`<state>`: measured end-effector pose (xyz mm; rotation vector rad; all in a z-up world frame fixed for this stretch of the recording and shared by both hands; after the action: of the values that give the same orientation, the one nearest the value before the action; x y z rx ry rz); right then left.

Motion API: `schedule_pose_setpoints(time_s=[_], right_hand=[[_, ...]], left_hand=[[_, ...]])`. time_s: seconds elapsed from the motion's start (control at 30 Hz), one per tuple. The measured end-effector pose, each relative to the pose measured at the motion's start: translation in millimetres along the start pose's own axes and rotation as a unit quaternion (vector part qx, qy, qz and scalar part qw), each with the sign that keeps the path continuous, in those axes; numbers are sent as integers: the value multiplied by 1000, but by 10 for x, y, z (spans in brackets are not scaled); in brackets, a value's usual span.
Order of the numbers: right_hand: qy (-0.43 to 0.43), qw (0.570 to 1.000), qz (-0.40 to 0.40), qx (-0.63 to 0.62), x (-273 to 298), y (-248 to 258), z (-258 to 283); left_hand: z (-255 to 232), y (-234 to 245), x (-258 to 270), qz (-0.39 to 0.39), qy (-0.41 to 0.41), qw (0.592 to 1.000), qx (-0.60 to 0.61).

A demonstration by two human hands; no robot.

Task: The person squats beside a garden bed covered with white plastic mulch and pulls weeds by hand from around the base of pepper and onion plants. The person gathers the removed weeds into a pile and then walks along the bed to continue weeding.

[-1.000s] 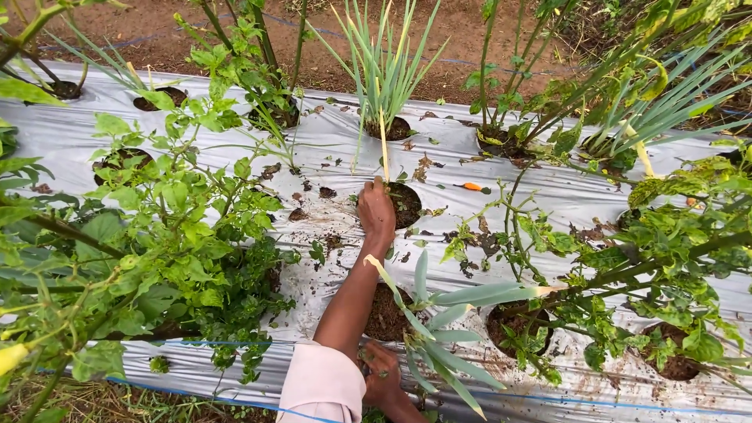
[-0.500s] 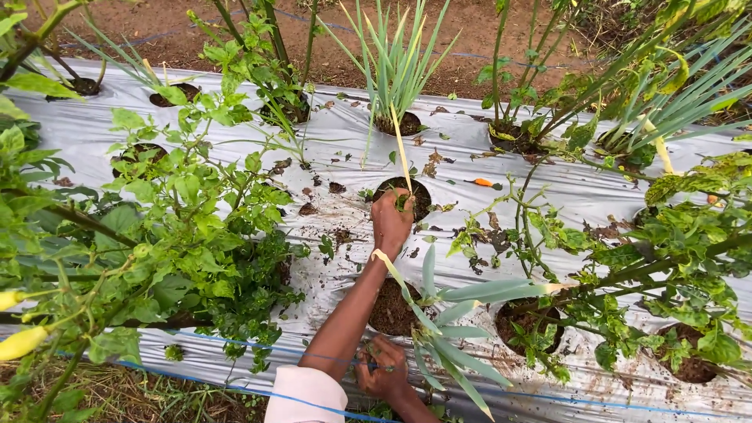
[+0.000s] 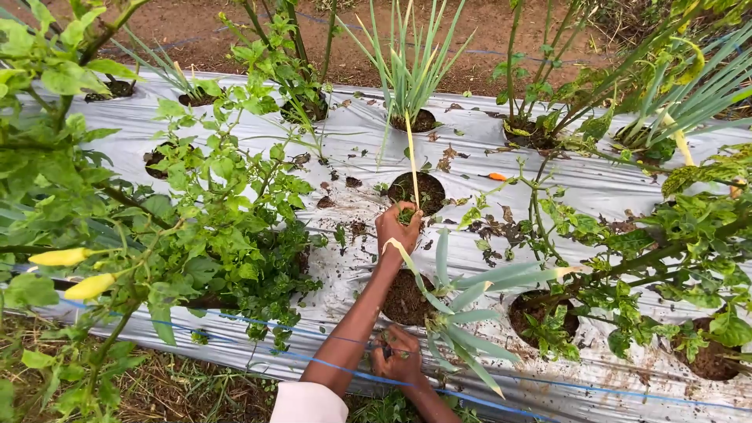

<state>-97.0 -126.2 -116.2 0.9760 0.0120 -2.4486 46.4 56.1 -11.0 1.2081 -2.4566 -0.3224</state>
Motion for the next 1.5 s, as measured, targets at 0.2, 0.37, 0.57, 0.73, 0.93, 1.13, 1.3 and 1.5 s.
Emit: schedule_pose_setpoints(time_s=[0.2,0.37,0.57,0.73,0.93,1.13,1.3,1.5], right_hand=[[-115,991,-46,-58,722,-109,-811],[-192,980,-8,-53,727,-103,-844],[-244,970,16,-6,704,-66,-819],[-83,995,46,1,118,-40,-247],[-144,979,126,68,-474,-22,96],[-211,922,243,216,-694,37,-233],[-238,960,-9,148,-1460,94,-10],[-333,920,-168,120,-1672,-38,-811]], left_hand=[[-3,-9,169,2,-86,995,44],[31,27,262,32,-65,992,106],[-57,146,394,42,11,988,146],[10,184,439,23,5,996,88],[341,143,394,-75,-219,973,17],[303,45,303,21,-179,983,-22],[326,170,105,-85,-296,940,-148],[221,191,373,-130,-440,844,-278]])
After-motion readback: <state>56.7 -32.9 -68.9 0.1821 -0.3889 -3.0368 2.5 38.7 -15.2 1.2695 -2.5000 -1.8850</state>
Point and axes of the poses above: each hand's wrist, its own x-axis away from the middle knuckle, its own y-axis out of the back of the hand, z = x × y, the point moved 7 cm from there along -x, towards the middle knuckle, and after that the axes turned 12 degrees about y, right-handed, at the moved point
